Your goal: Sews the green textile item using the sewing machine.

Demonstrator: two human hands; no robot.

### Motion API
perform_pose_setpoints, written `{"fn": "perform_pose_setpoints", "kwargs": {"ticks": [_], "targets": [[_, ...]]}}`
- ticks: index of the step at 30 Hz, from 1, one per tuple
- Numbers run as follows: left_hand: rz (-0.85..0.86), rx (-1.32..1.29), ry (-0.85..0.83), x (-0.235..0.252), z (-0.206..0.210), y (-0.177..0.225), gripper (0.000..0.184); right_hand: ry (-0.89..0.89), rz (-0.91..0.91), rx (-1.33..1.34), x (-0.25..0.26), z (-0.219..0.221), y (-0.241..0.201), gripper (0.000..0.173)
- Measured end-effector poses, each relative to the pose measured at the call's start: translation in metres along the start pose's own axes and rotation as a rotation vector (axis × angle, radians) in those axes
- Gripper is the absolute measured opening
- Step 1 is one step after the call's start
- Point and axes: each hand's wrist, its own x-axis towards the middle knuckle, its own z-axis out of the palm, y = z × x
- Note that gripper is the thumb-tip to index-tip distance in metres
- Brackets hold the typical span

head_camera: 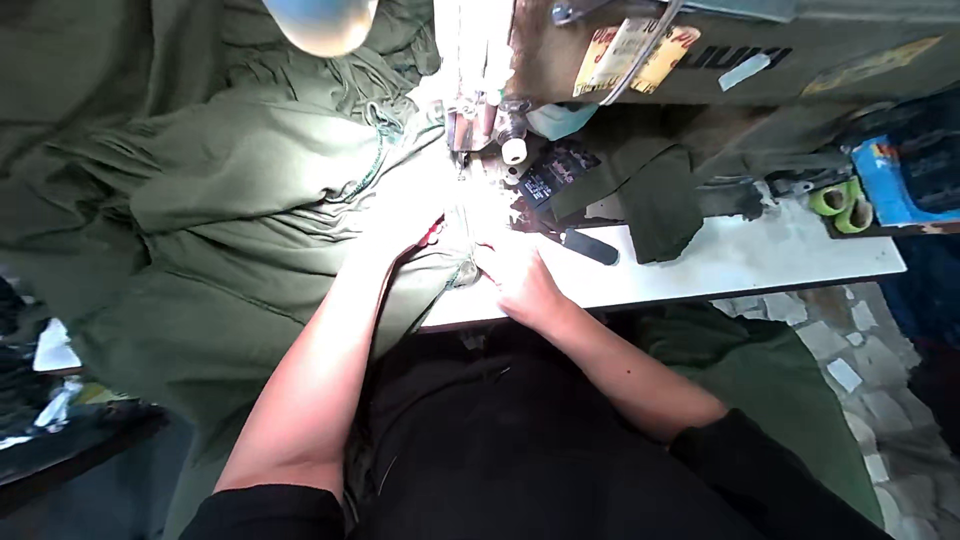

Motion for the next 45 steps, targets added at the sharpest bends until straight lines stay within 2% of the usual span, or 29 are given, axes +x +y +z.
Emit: {"fn": "perform_pose_setpoints", "kwargs": {"ticks": [3,8,15,19,23,25,27,29,32,35,39,41,43,45], "targets": [[-0.059,-0.026,-0.091,0.0,-0.006,0.008,0.021,0.001,-0.008,-0.012,-0.001,0.001,0.0,0.019],[-0.046,0.121,-0.02,-0.003,0.004,0.015,0.029,-0.002,-0.016,-0.026,-0.001,0.001,0.0,0.02],[-0.07,0.216,-0.013,-0.002,0.008,0.02,0.036,-0.006,-0.007,-0.023,-0.002,0.001,0.0,0.017],[0.165,0.372,0.198,0.02,0.023,-0.026,0.031,0.002,-0.041,-0.035,-0.002,0.001,0.001,0.016],[0.201,0.534,0.236,-0.013,0.026,0.014,0.031,-0.048,-0.106,-0.052,-0.001,-0.006,0.001,0.019],[0.424,0.549,0.298,-0.021,0.03,0.013,0.033,-0.085,-0.144,-0.067,0.001,-0.011,0.0,0.015],[0.75,0.566,0.315,-0.015,0.034,-0.003,0.038,-0.103,-0.188,-0.069,0.005,-0.015,-0.001,0.015],[0.87,0.609,0.238,-0.01,0.036,-0.018,0.046,-0.138,-0.2,-0.094,0.007,-0.019,-0.002,0.014],[0.864,0.675,0.147,-0.01,0.03,-0.026,0.053,-0.172,-0.179,-0.101,0.009,-0.02,-0.005,0.015],[0.861,0.723,0.153,-0.015,0.022,-0.027,0.055,-0.174,-0.187,-0.137,0.011,-0.019,-0.01,0.015],[0.732,0.82,0.05,-0.017,0.02,-0.025,0.058,-0.174,-0.194,-0.118,0.01,-0.02,-0.006,0.014],[0.707,0.83,0.054,-0.015,0.023,-0.025,0.059,-0.203,-0.176,-0.101,0.009,-0.022,-0.005,0.013],[0.752,0.766,0.085,-0.013,0.025,-0.028,0.058,-0.207,-0.182,-0.105,0.01,-0.022,-0.005,0.012],[0.91,0.58,0.184,-0.009,0.028,-0.038,0.05,-0.193,-0.213,-0.111,0.011,-0.022,-0.003,0.013]]}}
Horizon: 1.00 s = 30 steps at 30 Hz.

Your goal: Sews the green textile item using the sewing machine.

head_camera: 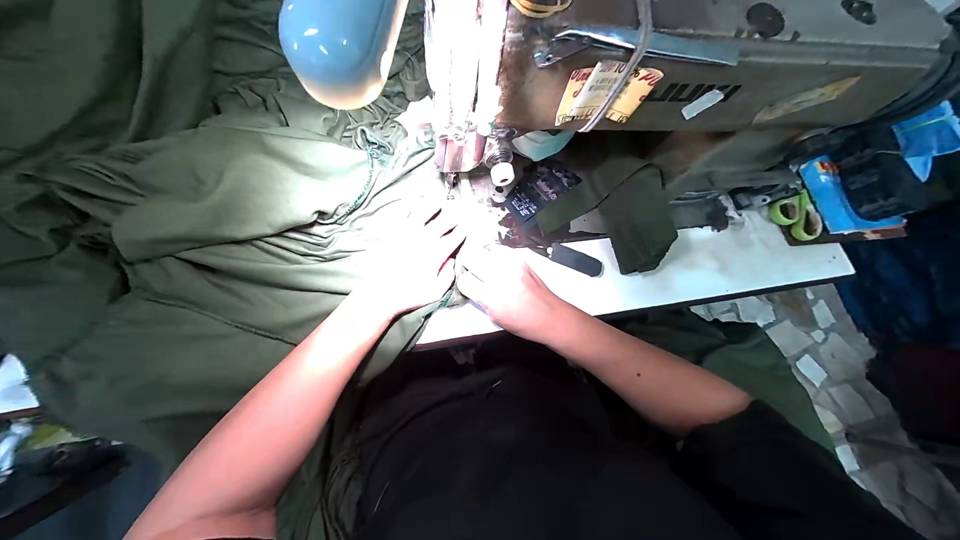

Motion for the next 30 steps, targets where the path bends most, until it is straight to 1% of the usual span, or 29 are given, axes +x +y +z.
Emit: {"fn": "perform_pose_setpoints", "kwargs": {"ticks": [1,2,5,8,11,15,17,21,23,26,28,29,30], "targets": [[0.027,-0.048,0.081,-0.003,0.003,-0.001,0.043,0.009,-0.016,0.0,0.0,0.0,0.002,0.014],[0.038,-0.074,0.119,-0.005,0.005,-0.002,0.04,0.011,-0.028,-0.003,0.001,0.0,0.003,0.014],[0.052,-0.087,0.141,-0.006,0.004,-0.004,0.038,0.02,-0.036,-0.014,0.002,0.001,0.004,0.014],[0.038,-0.073,0.115,-0.003,0.003,-0.007,0.04,0.039,-0.022,-0.025,0.005,0.003,0.006,0.014],[-0.003,-0.074,0.07,0.001,-0.002,-0.007,0.041,0.038,0.004,-0.046,0.008,0.006,0.01,0.019],[-0.043,-0.078,0.035,0.007,-0.003,-0.013,0.043,0.026,0.056,0.014,0.015,0.006,0.017,0.025],[-0.056,-0.056,0.011,0.011,-0.004,-0.017,0.045,-0.002,0.062,0.025,0.02,0.007,0.023,0.026],[-0.058,-0.046,0.027,0.019,-0.003,-0.024,0.045,0.004,0.055,0.009,0.029,0.01,0.034,0.024],[-0.059,-0.043,0.045,0.024,-0.003,-0.026,0.043,0.018,0.079,0.026,0.032,0.011,0.038,0.025],[-0.082,-0.015,0.025,0.029,-0.002,-0.03,0.042,-0.019,0.165,0.077,0.039,0.006,0.039,0.025],[-0.146,-0.004,0.031,0.026,-0.006,-0.023,0.041,0.001,0.182,0.093,0.041,0.011,0.041,0.023],[-0.206,-0.037,0.057,0.021,-0.013,-0.009,0.04,0.046,0.196,0.114,0.042,0.016,0.041,0.021],[-0.269,-0.093,0.109,0.014,-0.02,0.014,0.038,0.079,0.233,0.145,0.042,0.02,0.041,0.019]]}}
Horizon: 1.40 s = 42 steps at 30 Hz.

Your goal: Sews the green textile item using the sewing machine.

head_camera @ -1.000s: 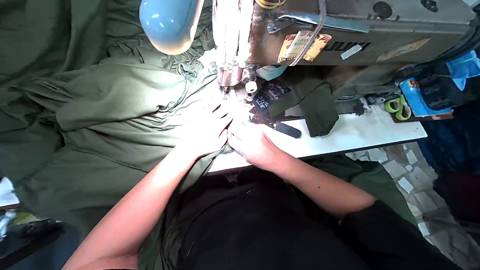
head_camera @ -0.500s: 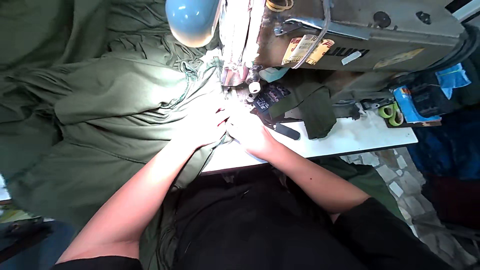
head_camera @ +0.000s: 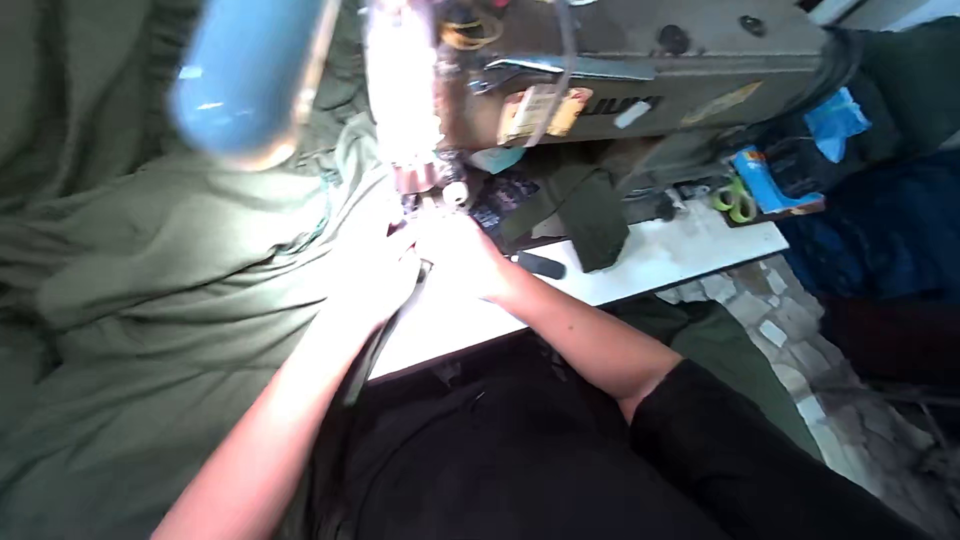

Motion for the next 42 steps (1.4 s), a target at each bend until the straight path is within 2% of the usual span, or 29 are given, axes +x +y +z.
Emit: {"fn": "perform_pose_setpoints", "kwargs": {"ticks": [2,5,7,9,11,13,15,17,18,20,22,23,25,27,30,32,36,42], "targets": [[-0.094,-0.051,0.084,-0.035,-0.001,0.047,0.038,-0.073,0.095,0.027,0.0,-0.001,0.0,0.025],[-0.155,0.01,-0.037,-0.082,0.018,0.076,0.052,-0.215,0.155,-0.039,0.009,-0.007,-0.001,0.029],[-0.237,0.084,-0.07,-0.072,0.026,0.058,0.067,-0.15,0.158,0.055,0.008,-0.007,-0.002,0.031],[-0.373,0.087,0.034,-0.038,0.022,0.034,0.072,-0.093,0.163,0.118,0.008,-0.007,-0.003,0.03],[-0.491,0.095,0.1,-0.006,0.013,0.015,0.059,-0.01,0.153,0.149,0.007,-0.003,-0.003,0.028],[-0.538,0.121,0.126,0.013,0.008,-0.005,0.046,0.005,0.139,0.13,0.006,-0.007,-0.006,0.026],[-0.482,0.071,0.191,0.014,-0.002,-0.016,0.042,0.062,0.11,0.108,0.005,-0.003,-0.006,0.025],[-0.462,-0.012,0.162,0.0,-0.026,-0.009,0.039,0.092,0.108,0.106,0.004,0.002,-0.004,0.024],[-0.468,-0.046,0.101,-0.008,-0.039,-0.002,0.036,0.081,0.124,0.117,0.004,0.003,-0.003,0.025],[-0.35,0.017,-0.083,-0.027,-0.058,0.011,0.041,-0.026,0.191,0.142,0.005,-0.006,-0.008,0.032],[-0.258,0.162,-0.281,-0.04,-0.061,0.035,0.028,-0.196,0.261,0.062,0.012,-0.015,-0.017,0.036],[-0.213,0.23,-0.321,-0.042,-0.054,0.049,0.019,-0.172,0.254,0.067,0.011,-0.012,-0.018,0.034],[-0.105,0.293,-0.299,-0.041,-0.035,0.068,0.012,-0.023,0.272,0.206,0.007,-0.005,-0.016,0.027],[-0.055,0.275,-0.252,-0.04,-0.02,0.074,0.014,0.023,0.201,0.237,-0.003,-0.008,-0.015,0.026],[0.016,0.226,-0.178,-0.046,-0.007,0.068,0.012,0.102,-0.136,0.056,-0.032,-0.007,-0.011,0.026],[0.064,0.186,-0.113,-0.052,0.001,0.06,0.01,0.152,-0.262,0.009,-0.047,-0.002,-0.014,0.023],[0.123,0.137,-0.065,-0.06,0.009,0.051,0.012,0.139,-0.271,-0.027,-0.06,-0.001,-0.021,0.02],[0.066,0.075,-0.087,-0.065,-0.001,0.054,0.016,0.143,-0.267,-0.13,-0.067,-0.004,-0.03,0.019]]}}
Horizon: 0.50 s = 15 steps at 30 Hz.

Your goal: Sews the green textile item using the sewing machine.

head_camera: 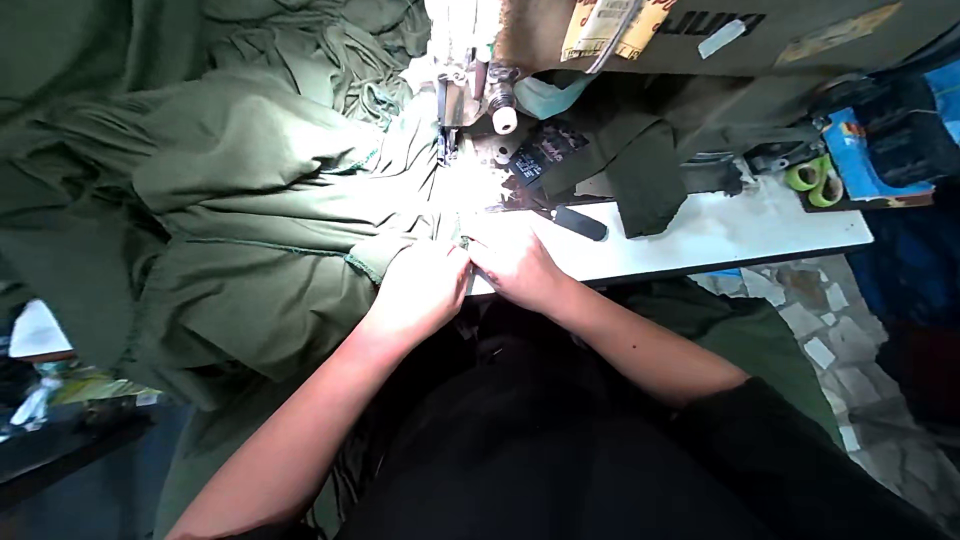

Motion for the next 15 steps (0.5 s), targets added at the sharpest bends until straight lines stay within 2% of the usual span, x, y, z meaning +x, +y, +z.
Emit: {"fn": "perform_pose_setpoints", "kwargs": {"ticks": [3,4,7,10,15], "targets": [[-0.166,-0.088,-0.163,0.022,-0.03,-0.004,0.022,-0.005,-0.012,0.015,0.0,-0.001,-0.001,0.02],[-0.162,-0.091,-0.134,0.03,-0.035,-0.009,0.024,-0.025,-0.022,0.01,0.001,-0.003,-0.001,0.02],[-0.014,-0.115,-0.013,0.051,-0.025,-0.024,0.032,-0.058,-0.07,0.0,0.004,-0.008,-0.002,0.018],[0.136,-0.01,-0.053,0.058,0.009,-0.043,0.046,-0.078,-0.071,-0.032,0.005,-0.009,-0.003,0.017],[0.131,0.118,-0.125,0.042,0.013,-0.053,0.058,-0.118,-0.039,-0.044,0.006,-0.01,-0.007,0.015]]}}
